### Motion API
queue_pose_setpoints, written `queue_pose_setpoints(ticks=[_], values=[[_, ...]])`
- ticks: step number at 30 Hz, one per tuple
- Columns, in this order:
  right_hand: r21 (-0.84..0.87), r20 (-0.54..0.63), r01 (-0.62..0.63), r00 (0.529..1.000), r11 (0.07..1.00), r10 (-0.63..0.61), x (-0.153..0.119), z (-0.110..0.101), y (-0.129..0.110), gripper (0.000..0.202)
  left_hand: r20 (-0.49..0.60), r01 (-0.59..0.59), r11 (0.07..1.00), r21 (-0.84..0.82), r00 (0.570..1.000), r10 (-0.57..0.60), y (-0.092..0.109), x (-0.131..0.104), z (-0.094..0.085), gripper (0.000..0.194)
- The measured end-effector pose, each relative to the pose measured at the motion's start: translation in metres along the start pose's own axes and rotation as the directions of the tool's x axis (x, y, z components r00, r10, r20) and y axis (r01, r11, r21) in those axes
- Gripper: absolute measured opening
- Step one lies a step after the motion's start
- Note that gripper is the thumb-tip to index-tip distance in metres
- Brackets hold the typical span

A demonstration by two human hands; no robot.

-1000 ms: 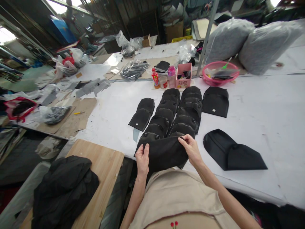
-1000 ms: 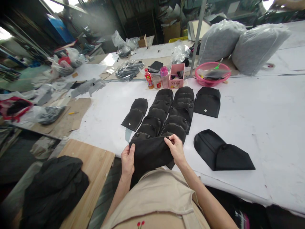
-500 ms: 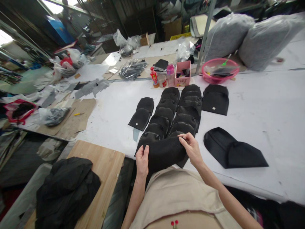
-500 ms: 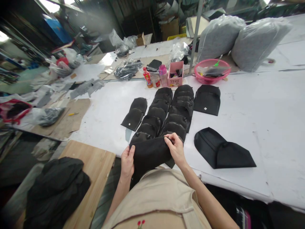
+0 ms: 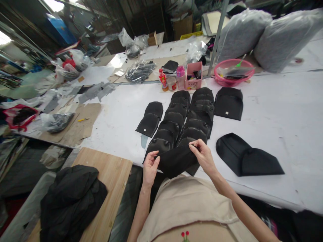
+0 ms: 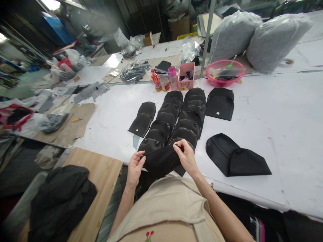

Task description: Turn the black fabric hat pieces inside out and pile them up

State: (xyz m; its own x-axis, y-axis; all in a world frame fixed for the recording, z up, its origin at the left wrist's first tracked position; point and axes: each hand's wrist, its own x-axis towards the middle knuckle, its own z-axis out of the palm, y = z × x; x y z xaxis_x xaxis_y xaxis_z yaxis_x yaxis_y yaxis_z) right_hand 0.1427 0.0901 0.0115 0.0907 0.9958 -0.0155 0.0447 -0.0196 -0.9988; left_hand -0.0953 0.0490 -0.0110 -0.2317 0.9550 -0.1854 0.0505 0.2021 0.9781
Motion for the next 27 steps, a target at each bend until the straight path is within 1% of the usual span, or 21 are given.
queue_pose_setpoints(ticks=[2,4,5,8,11,13,16,20,23,27], values=[[-0.035,0.026,0.019,0.999,0.999,-0.019,-0.001,0.000,-0.004,0.027,0.095,-0.070,0.976,0.205,0.994,0.051,0.007,0.001,-0.004,0.023],[-0.060,0.044,0.036,0.998,0.998,-0.033,-0.002,0.001,-0.006,0.027,0.188,-0.176,0.914,0.365,0.976,0.113,0.014,0.001,-0.005,0.020],[-0.068,0.050,0.042,0.998,0.997,-0.039,-0.002,0.002,-0.007,0.027,0.221,-0.234,0.877,0.420,0.963,0.152,0.018,0.001,-0.003,0.019],[-0.078,0.064,0.051,0.997,0.996,-0.046,-0.004,0.004,-0.008,0.027,0.283,-0.356,0.793,0.494,0.929,0.240,0.024,0.000,0.009,0.017],[-0.093,0.082,0.062,0.995,0.994,-0.054,-0.006,0.005,-0.008,0.024,0.295,-0.377,0.787,0.489,0.920,0.258,0.025,-0.002,0.024,0.018],[-0.097,0.105,0.066,0.993,0.993,-0.056,-0.007,0.005,-0.008,0.022,0.298,-0.351,0.814,0.462,0.926,0.230,0.023,-0.002,0.032,0.018],[-0.090,0.136,0.067,0.989,0.994,-0.054,-0.008,0.004,-0.008,0.022,0.343,-0.266,0.885,0.383,0.930,0.131,0.023,-0.002,0.035,0.026],[-0.039,0.154,0.043,0.987,0.998,-0.037,-0.009,0.003,-0.007,0.022,0.397,-0.047,0.971,0.234,0.916,-0.051,0.026,-0.002,0.031,0.028],[0.021,0.182,0.027,0.983,0.999,-0.030,-0.007,0.001,-0.005,0.018,0.407,0.081,0.984,0.161,0.902,-0.141,0.028,-0.002,0.029,0.028],[0.031,0.283,0.065,0.956,0.997,-0.071,-0.001,-0.004,-0.006,0.012,0.395,0.117,0.983,0.138,0.904,-0.163,0.026,-0.004,0.029,0.028]])
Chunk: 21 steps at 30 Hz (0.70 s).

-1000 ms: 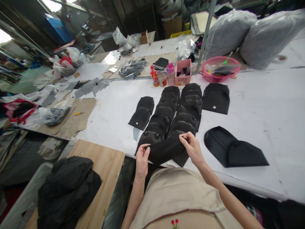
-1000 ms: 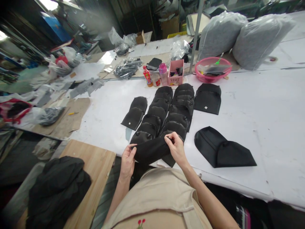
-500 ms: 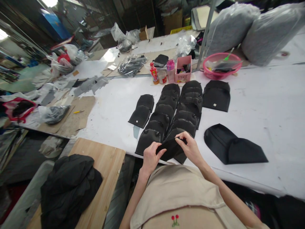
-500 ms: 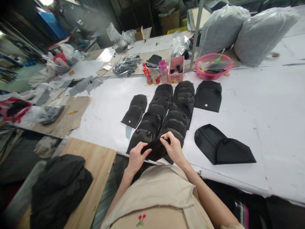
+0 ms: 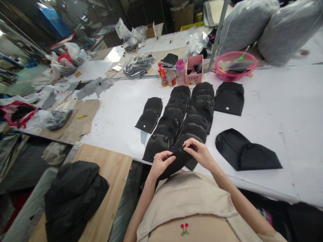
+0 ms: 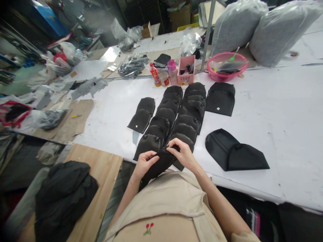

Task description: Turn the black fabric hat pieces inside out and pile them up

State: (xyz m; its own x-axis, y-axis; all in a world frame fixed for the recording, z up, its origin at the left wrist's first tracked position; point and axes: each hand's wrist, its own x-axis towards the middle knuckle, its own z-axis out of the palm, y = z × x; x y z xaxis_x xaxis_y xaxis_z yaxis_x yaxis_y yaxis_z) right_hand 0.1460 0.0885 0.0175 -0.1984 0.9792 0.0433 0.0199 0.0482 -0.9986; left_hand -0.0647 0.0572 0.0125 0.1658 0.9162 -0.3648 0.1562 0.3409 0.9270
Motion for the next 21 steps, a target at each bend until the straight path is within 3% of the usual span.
queue_pose_setpoints(ticks=[4,11,21], values=[[-0.051,0.068,0.037,0.997,0.998,-0.034,0.002,-0.004,-0.004,0.013,0.014,0.008,1.000,-0.014,1.000,-0.008,-0.001,-0.001,0.001,0.029],[-0.116,-0.050,0.047,0.997,0.992,-0.053,-0.003,0.003,-0.002,0.013,0.039,0.040,0.996,-0.085,0.999,-0.036,-0.003,-0.003,0.004,0.029],[-0.233,0.019,0.053,0.999,0.971,-0.050,-0.003,0.003,0.005,0.013,0.029,0.031,0.998,-0.050,0.999,-0.030,-0.002,-0.004,0.002,0.027]])
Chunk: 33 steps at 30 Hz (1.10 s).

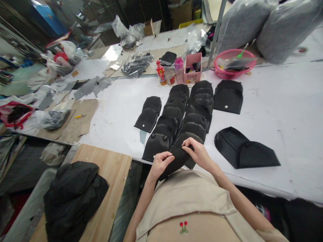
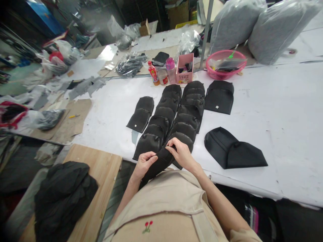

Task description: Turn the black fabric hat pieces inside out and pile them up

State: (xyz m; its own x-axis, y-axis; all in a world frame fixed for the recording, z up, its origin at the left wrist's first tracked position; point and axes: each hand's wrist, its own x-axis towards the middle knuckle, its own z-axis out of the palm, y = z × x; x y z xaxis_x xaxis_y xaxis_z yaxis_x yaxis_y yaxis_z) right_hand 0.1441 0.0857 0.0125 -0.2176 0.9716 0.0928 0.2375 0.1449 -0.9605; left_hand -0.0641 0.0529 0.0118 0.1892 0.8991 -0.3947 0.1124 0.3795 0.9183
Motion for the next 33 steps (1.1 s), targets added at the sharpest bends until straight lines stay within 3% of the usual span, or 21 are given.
queue_pose_setpoints(ticks=[9,15,20,23,25,33], values=[[0.111,0.018,0.013,1.000,0.994,-0.015,0.000,-0.002,-0.003,0.016,-0.026,0.013,0.999,-0.029,1.000,-0.014,-0.004,0.000,-0.003,0.028],[0.020,-0.065,0.106,0.992,0.994,-0.105,-0.003,-0.001,-0.002,0.013,-0.032,0.006,0.999,-0.050,0.999,-0.007,-0.003,0.000,-0.002,0.027],[0.033,-0.017,0.139,0.990,0.990,-0.138,-0.004,-0.004,0.001,0.004,-0.059,-0.009,0.999,-0.039,0.998,0.006,-0.003,-0.001,-0.003,0.027],[0.021,0.038,0.163,0.986,0.986,-0.164,-0.005,-0.006,0.006,0.022,-0.065,-0.009,0.999,-0.045,0.998,0.006,-0.003,-0.001,-0.005,0.027],[0.034,0.060,0.150,0.987,0.988,-0.152,-0.006,-0.006,0.008,0.030,-0.054,-0.004,0.999,-0.037,0.999,0.002,-0.003,-0.002,-0.007,0.026],[0.119,0.138,-0.035,0.990,0.992,0.019,-0.005,-0.011,0.011,0.022,-0.036,0.004,1.000,0.022,0.999,-0.003,-0.002,-0.003,-0.009,0.025]])
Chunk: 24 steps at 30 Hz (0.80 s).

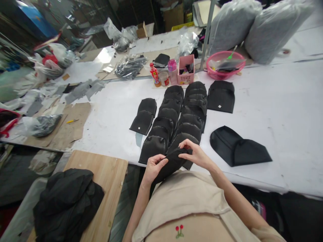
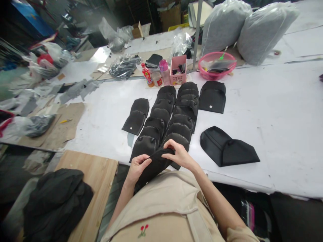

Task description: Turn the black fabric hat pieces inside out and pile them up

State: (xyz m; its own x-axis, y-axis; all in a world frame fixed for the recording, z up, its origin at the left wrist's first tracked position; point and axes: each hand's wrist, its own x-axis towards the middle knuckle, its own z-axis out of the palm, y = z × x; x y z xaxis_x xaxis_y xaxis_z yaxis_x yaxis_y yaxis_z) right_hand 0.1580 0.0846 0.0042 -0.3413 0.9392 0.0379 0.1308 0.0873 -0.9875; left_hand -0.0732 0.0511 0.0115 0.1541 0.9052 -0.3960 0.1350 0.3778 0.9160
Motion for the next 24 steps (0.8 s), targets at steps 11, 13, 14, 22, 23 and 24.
queue_pose_setpoints(ticks=[11,13,14,22,23,24], values=[[-0.048,0.019,-0.110,0.994,0.993,0.111,-0.001,-0.004,0.002,0.024,0.030,-0.039,0.990,0.132,0.999,0.036,-0.003,0.001,-0.002,0.028],[-0.067,0.055,-0.111,0.992,0.992,0.114,-0.002,-0.007,0.002,0.022,0.029,-0.049,0.987,0.152,0.999,0.045,-0.005,0.001,-0.005,0.027],[-0.062,0.064,-0.100,0.993,0.993,0.104,-0.002,-0.008,0.002,0.022,0.031,-0.057,0.985,0.164,0.998,0.053,-0.006,0.001,-0.006,0.027],[-0.013,0.024,-0.040,0.999,0.999,0.041,-0.001,0.002,-0.003,0.020,0.068,-0.273,0.840,0.469,0.959,0.275,0.006,0.002,-0.008,0.030],[-0.016,0.025,-0.040,0.999,0.999,0.041,0.000,0.003,-0.003,0.020,0.086,-0.283,0.814,0.508,0.956,0.280,0.010,0.001,-0.006,0.029],[-0.019,0.029,-0.039,0.999,0.999,0.040,0.000,0.004,-0.004,0.019,0.104,-0.292,0.789,0.541,0.954,0.282,0.013,0.001,-0.005,0.027]])
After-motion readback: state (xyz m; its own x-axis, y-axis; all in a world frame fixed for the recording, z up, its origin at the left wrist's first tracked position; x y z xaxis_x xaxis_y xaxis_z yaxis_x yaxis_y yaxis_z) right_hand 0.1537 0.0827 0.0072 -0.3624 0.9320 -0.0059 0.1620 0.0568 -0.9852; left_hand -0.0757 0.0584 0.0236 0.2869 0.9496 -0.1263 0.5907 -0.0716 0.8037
